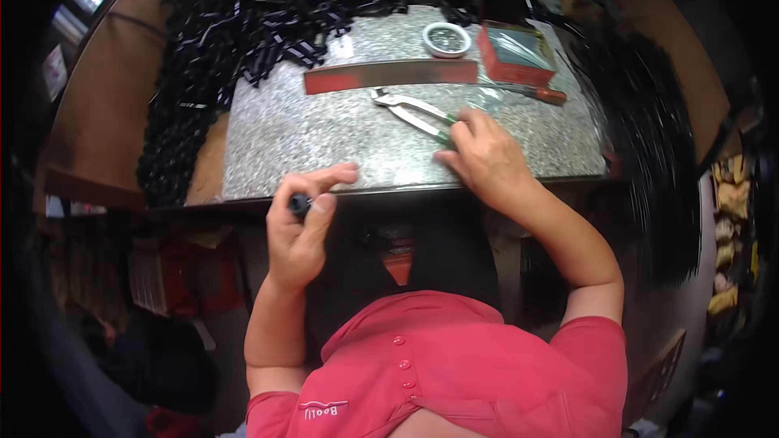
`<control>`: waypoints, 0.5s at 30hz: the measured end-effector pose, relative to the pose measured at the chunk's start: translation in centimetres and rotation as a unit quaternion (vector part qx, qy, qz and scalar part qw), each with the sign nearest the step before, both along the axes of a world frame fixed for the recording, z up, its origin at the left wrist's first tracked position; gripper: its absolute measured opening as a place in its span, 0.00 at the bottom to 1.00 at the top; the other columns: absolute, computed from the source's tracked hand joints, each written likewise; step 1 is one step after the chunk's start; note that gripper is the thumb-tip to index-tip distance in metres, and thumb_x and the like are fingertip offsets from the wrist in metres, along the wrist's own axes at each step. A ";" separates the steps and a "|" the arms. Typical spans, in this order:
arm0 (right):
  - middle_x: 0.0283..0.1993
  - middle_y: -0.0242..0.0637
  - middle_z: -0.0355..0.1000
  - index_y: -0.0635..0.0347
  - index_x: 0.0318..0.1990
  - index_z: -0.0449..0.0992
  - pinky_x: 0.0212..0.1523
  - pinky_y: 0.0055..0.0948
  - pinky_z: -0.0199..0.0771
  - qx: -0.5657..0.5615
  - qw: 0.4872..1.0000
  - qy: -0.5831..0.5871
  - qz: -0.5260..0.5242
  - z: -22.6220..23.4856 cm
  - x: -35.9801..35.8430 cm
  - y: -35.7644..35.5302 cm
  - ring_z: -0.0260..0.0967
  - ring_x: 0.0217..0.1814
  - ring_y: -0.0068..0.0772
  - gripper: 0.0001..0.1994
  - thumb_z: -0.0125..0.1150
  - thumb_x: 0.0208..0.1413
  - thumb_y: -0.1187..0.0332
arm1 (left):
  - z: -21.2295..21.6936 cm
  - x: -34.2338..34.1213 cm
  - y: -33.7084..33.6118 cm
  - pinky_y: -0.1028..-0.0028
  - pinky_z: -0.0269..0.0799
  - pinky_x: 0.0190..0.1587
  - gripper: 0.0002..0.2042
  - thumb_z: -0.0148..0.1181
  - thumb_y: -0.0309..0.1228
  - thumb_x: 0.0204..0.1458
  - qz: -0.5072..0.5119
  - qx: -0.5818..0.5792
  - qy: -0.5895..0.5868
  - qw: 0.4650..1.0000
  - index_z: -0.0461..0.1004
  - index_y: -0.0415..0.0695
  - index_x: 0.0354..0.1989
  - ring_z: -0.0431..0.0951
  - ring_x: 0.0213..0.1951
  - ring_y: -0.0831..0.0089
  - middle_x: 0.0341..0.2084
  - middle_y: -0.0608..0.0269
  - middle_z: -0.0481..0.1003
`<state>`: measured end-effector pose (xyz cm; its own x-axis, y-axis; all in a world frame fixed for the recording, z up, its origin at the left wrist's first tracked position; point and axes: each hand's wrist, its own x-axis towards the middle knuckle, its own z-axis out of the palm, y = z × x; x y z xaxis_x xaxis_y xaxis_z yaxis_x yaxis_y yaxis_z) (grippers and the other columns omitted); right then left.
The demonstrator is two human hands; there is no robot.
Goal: Assembling wire fan guard components by bundling metal rods and securing them with a plastic central hub using pliers.
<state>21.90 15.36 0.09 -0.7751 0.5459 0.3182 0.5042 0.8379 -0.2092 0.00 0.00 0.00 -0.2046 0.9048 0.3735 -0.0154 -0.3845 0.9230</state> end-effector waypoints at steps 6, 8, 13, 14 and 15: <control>0.41 0.45 0.68 0.64 0.31 0.66 0.39 0.38 0.69 0.102 0.993 -0.055 -0.029 -0.7 -2.1 1.2 0.67 0.43 0.46 0.12 0.61 0.50 0.66 | -1.1 -0.4 -0.2 0.66 0.69 0.44 0.05 0.48 0.24 0.59 0.034 -0.039 -0.026 0.998 0.58 0.41 0.34 0.74 0.33 0.68 0.25 0.56 0.72; 0.39 0.44 0.67 0.63 0.29 0.66 0.38 0.38 0.69 0.065 0.997 -0.019 -0.024 -0.6 -2.0 1.1 0.67 0.42 0.45 0.12 0.61 0.49 0.65 | -1.7 -0.7 -0.8 0.74 0.71 0.32 0.05 0.48 0.23 0.58 0.011 -0.095 -0.073 0.993 0.58 0.42 0.33 0.70 0.22 0.78 0.19 0.64 0.68; 0.38 0.41 0.67 0.61 0.28 0.65 0.40 0.41 0.67 -0.065 0.997 0.037 0.009 2.3 -0.7 -1.0 0.66 0.43 0.44 0.13 0.62 0.49 0.64 | -3.3 -1.0 -0.7 0.82 0.58 0.20 0.10 0.55 0.25 0.55 0.104 -0.073 0.021 0.992 0.57 0.44 0.35 0.58 0.16 0.87 0.15 0.72 0.59; 0.40 0.42 0.67 0.60 0.28 0.65 0.42 0.42 0.67 -0.090 0.995 0.031 0.027 3.0 -0.6 -1.3 0.66 0.45 0.44 0.12 0.62 0.49 0.64 | -2.8 -0.9 -0.8 0.83 0.56 0.21 0.12 0.58 0.26 0.53 0.094 -0.065 0.035 0.993 0.58 0.44 0.35 0.57 0.17 0.87 0.15 0.73 0.59; 0.40 0.42 0.67 0.60 0.28 0.65 0.42 0.42 0.67 -0.091 0.995 0.029 0.026 3.5 -0.7 -1.3 0.66 0.45 0.44 0.12 0.62 0.49 0.64 | -2.2 -0.7 -0.8 0.84 0.54 0.21 0.15 0.61 0.27 0.51 0.081 -0.056 0.049 0.994 0.58 0.44 0.36 0.57 0.17 0.88 0.15 0.74 0.59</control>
